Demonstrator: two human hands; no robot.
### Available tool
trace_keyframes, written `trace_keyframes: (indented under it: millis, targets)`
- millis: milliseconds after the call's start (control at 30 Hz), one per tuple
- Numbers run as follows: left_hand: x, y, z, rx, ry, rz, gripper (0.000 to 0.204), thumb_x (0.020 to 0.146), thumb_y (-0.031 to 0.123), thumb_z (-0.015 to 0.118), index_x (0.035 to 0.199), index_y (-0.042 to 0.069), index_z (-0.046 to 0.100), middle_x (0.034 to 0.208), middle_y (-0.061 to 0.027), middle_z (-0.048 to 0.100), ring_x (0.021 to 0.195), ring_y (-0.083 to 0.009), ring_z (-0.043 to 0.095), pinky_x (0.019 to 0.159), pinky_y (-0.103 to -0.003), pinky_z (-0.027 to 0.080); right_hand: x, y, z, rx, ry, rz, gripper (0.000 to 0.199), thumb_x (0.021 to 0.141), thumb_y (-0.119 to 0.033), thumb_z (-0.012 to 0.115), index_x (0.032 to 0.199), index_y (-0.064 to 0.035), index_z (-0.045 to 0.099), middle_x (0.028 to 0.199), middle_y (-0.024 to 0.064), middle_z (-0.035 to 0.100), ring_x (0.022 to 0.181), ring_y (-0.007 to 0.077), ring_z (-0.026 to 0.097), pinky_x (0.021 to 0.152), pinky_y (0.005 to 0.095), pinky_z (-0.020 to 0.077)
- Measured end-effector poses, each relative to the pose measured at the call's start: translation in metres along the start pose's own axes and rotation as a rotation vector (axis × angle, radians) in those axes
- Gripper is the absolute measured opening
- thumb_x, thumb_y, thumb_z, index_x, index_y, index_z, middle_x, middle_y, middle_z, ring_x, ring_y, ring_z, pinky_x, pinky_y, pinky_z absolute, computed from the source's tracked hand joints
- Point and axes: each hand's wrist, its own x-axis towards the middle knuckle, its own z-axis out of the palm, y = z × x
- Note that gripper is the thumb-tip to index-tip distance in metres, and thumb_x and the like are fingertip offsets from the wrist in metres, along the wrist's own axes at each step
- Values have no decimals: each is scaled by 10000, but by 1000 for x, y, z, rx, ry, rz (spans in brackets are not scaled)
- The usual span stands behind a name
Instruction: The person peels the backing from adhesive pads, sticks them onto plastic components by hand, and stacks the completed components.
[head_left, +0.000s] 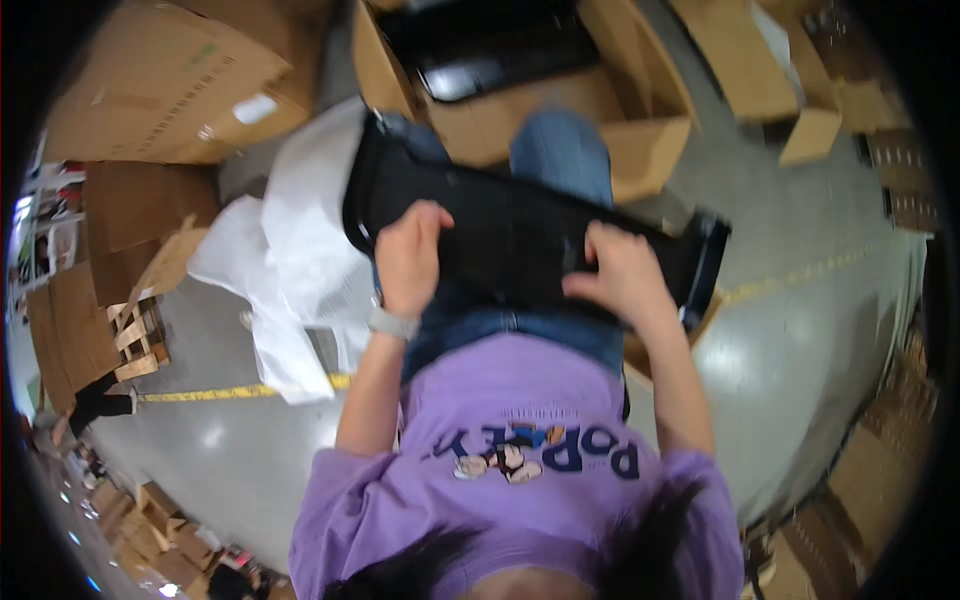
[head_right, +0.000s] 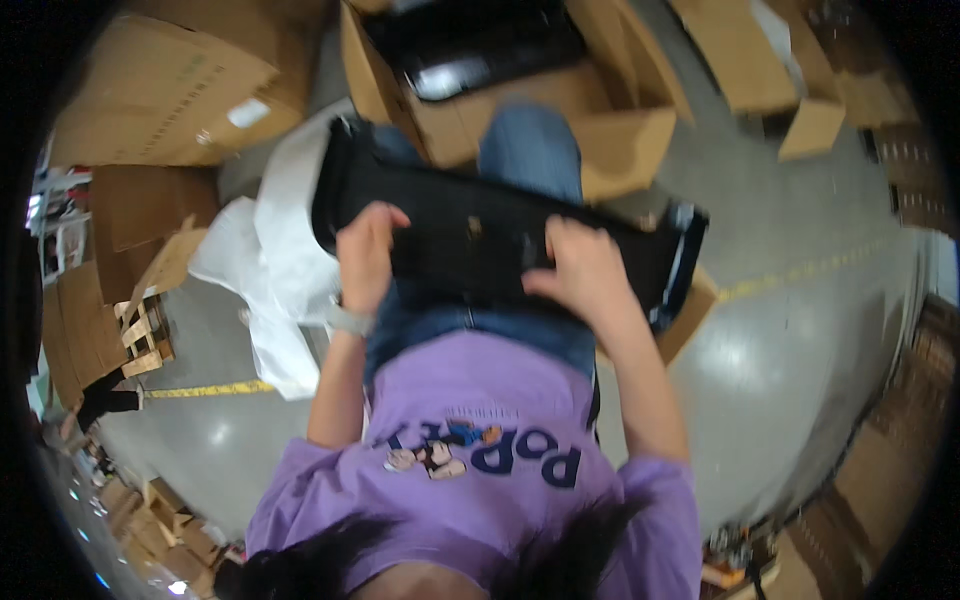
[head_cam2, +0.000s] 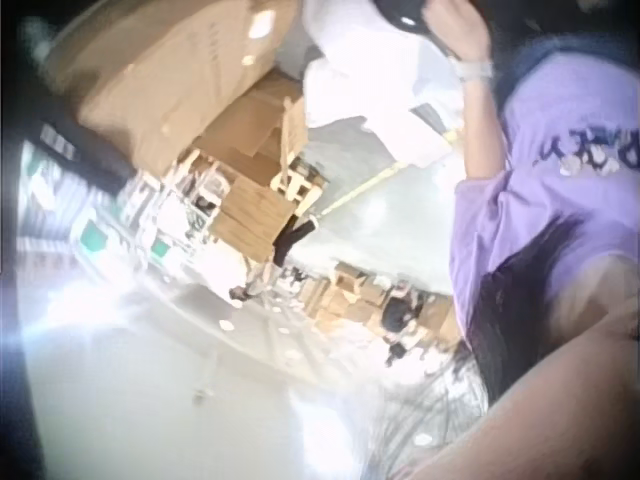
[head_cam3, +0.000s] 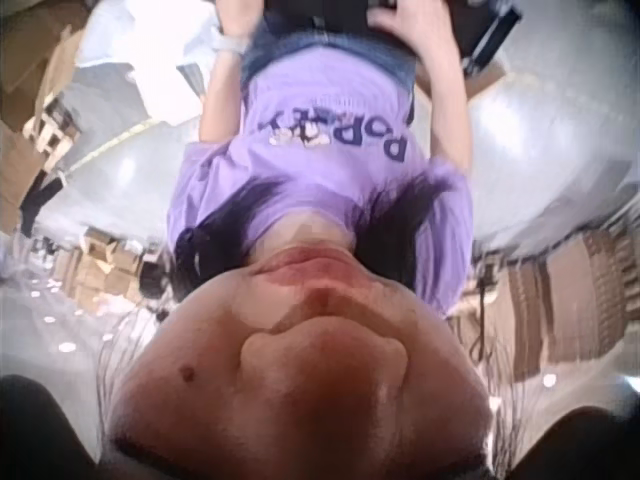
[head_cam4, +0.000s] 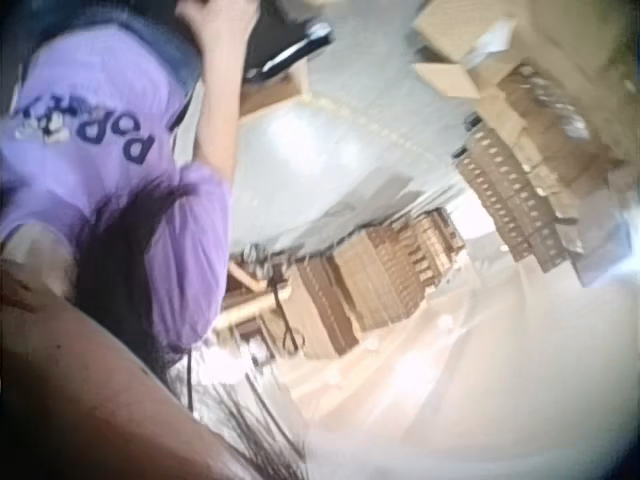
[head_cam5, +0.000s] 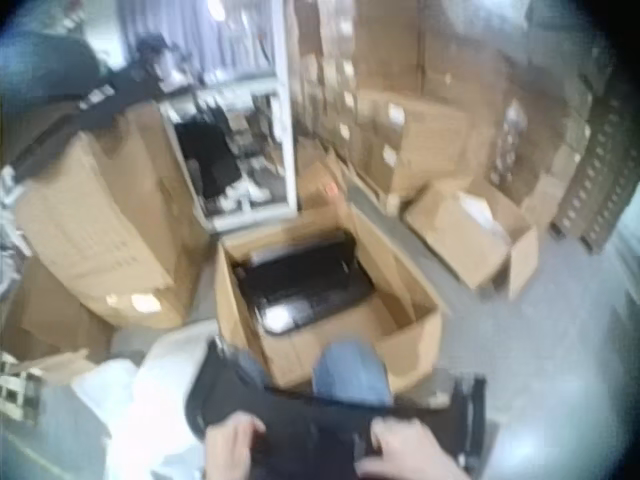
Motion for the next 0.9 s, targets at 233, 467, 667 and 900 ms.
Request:
trace_keyframes:
  millis: [233,467,667,900]
  targets:
    - [-5,-19,-9,-53,-50,311,144,882,137,532,877,49,646,746,-125,610,622,-262,595,571,-349,464,-63,-2,-18,116,-239,-187,312,654,-303,776,830,-83,642,765,69,628,721,252,636,629,342,506]
    - [1,25,-40,347,-727,739,311,743,375,683,697,75,614,718,-84,593,696,-306,603,580,-418,459,-78,4,-32,-47,11,-334,162,624,-150,719,750,-87,641,723,68,598,713,274,618,598,368,490]
    - [19,75,-61,275,-662,902,251,715,232,701,656,51,536,706,-93,543,679,-314,578,569,-418,446,-63,-34,-114,-143,223,-350,275,599,-64,700,860,-75,615,826,95,600,815,291,596,696,380,489]
    - [53,122,-191,514,-217,754,232,647,222,726,616,47,577,660,-109,561,644,-323,586,551,-426,454,-24,-33,-101,61,863,-44,555,664,26,645,1197,-46,505,1196,181,489,1154,379,460,999,422,360]
